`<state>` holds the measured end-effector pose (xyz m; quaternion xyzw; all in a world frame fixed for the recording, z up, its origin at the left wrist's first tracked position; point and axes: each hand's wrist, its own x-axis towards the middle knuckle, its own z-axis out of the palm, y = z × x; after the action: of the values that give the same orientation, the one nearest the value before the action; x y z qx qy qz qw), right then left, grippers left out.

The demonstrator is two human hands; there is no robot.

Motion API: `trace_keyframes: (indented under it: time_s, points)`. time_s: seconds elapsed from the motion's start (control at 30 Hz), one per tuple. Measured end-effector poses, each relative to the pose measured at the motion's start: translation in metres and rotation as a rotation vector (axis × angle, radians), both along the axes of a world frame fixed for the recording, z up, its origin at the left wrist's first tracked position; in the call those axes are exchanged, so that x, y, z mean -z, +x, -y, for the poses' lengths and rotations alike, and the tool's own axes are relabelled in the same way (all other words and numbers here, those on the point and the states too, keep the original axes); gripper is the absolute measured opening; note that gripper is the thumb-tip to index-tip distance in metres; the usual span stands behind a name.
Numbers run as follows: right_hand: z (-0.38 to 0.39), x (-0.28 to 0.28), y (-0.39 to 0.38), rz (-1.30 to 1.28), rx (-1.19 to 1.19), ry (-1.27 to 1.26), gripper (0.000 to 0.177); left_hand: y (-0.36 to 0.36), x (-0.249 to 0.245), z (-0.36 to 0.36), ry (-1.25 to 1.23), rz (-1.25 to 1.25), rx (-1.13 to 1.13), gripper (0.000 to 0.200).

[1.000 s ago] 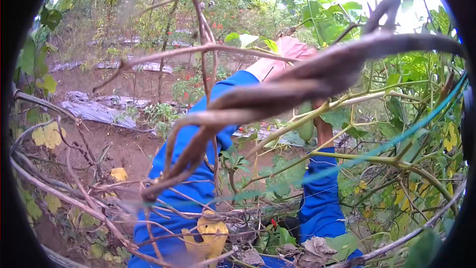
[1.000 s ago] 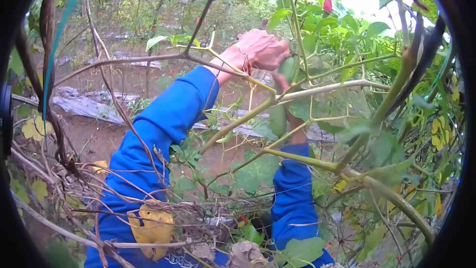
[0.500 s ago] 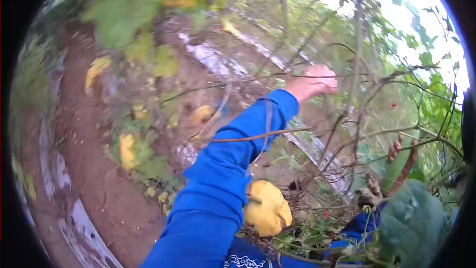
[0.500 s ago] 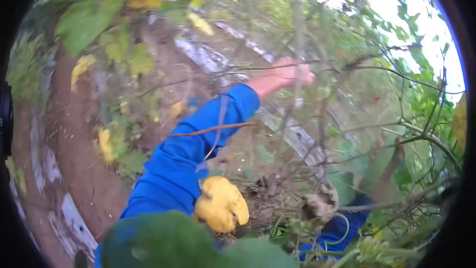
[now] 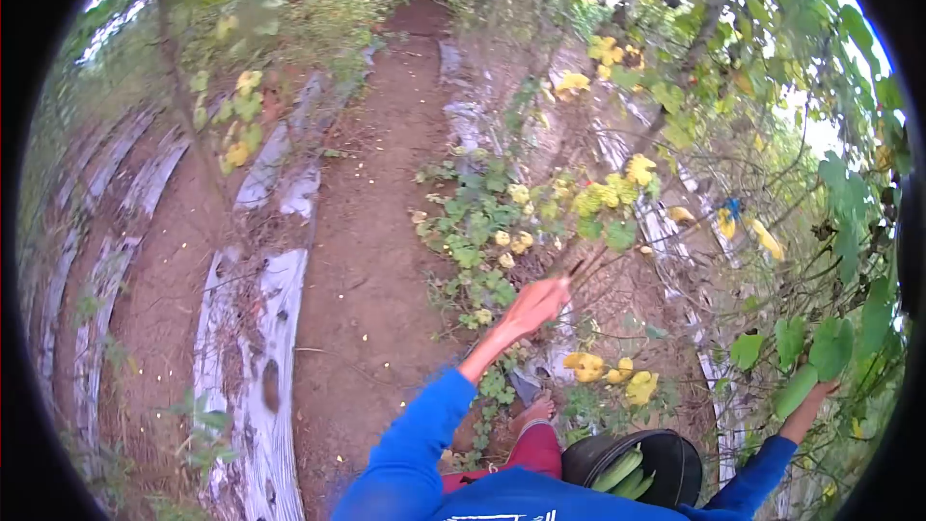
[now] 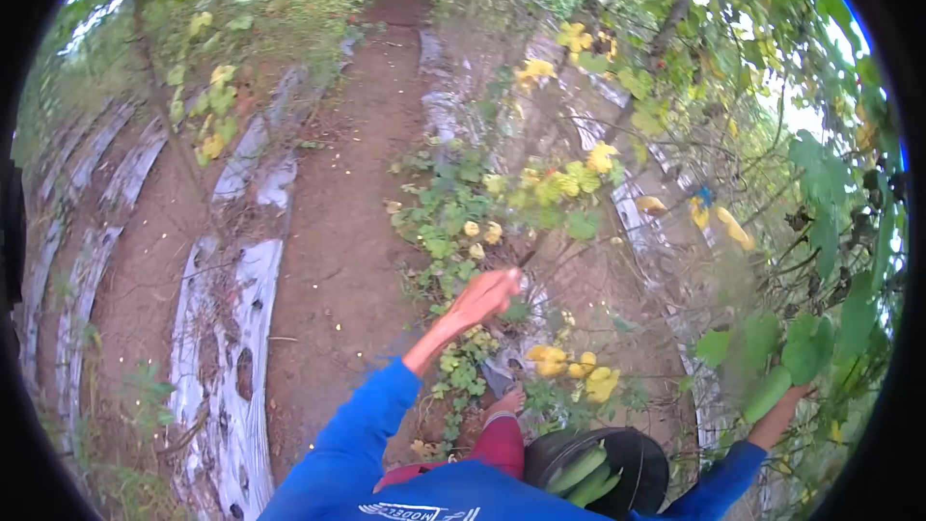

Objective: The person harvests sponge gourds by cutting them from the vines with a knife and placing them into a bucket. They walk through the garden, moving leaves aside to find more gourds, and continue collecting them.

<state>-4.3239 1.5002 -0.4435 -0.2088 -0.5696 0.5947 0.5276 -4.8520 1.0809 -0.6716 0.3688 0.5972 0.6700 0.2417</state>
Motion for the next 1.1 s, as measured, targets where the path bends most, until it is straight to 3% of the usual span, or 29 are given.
trace_keyframes:
  time_s: [0.07, 0.1, 0.13, 0.2, 0.33, 0.4, 0.6, 0.7, 0.83, 0.9, 0.97, 1.1]
  points:
    - [0.052, 0.025, -0.066, 0.073, -0.048, 0.107, 0.045, 0.009, 0.071, 0.076, -0.025, 0.420, -0.016, 0.055]
    - [0.113, 0.026, -0.127, -0.078, 0.129, -0.095, 0.043, 0.019, 0.088, 0.114, -0.076, 0.614, -0.103, 0.056]
    - [0.157, 0.029, -0.168, -0.089, 0.109, -0.109, 0.043, 0.029, 0.111, 0.146, -0.057, 0.689, -0.155, 0.056]
    - [0.226, 0.034, -0.234, -0.006, -0.178, -0.241, 0.043, 0.044, 0.150, 0.195, -0.023, 0.856, -0.250, 0.054]
    - [0.306, 0.078, -0.341, 0.049, -0.304, -0.332, 0.046, 0.066, 0.189, 0.257, 0.036, 1.058, -0.432, 0.051]
    - [0.316, 0.108, -0.395, 0.046, -0.435, -0.461, 0.046, 0.064, 0.206, 0.276, 0.052, 1.064, -0.470, 0.051]
    - [0.360, 0.161, -0.547, 0.134, -0.647, -0.506, 0.043, 0.018, 0.239, 0.327, 0.023, 1.110, -0.611, 0.050]
    - [0.376, 0.172, -0.614, 0.234, -0.713, -0.548, 0.043, -0.018, 0.242, 0.348, -0.093, 1.152, -0.690, 0.050]
    - [0.348, 0.157, -0.682, 0.304, -0.868, -0.680, 0.048, -0.075, 0.227, 0.359, 0.002, 1.159, -0.861, 0.050]
    - [0.324, 0.147, -0.707, 0.416, -0.728, -0.547, 0.056, -0.110, 0.209, 0.359, 0.087, 1.099, -0.980, 0.051]
    - [0.303, 0.120, -0.715, 0.669, -0.927, -0.461, 0.052, -0.139, 0.199, 0.361, 0.042, 1.047, -0.964, 0.051]
    - [0.287, 0.127, -0.744, 0.996, -1.084, -0.212, 0.051, -0.177, 0.187, 0.371, 0.121, 0.992, -1.069, 0.051]
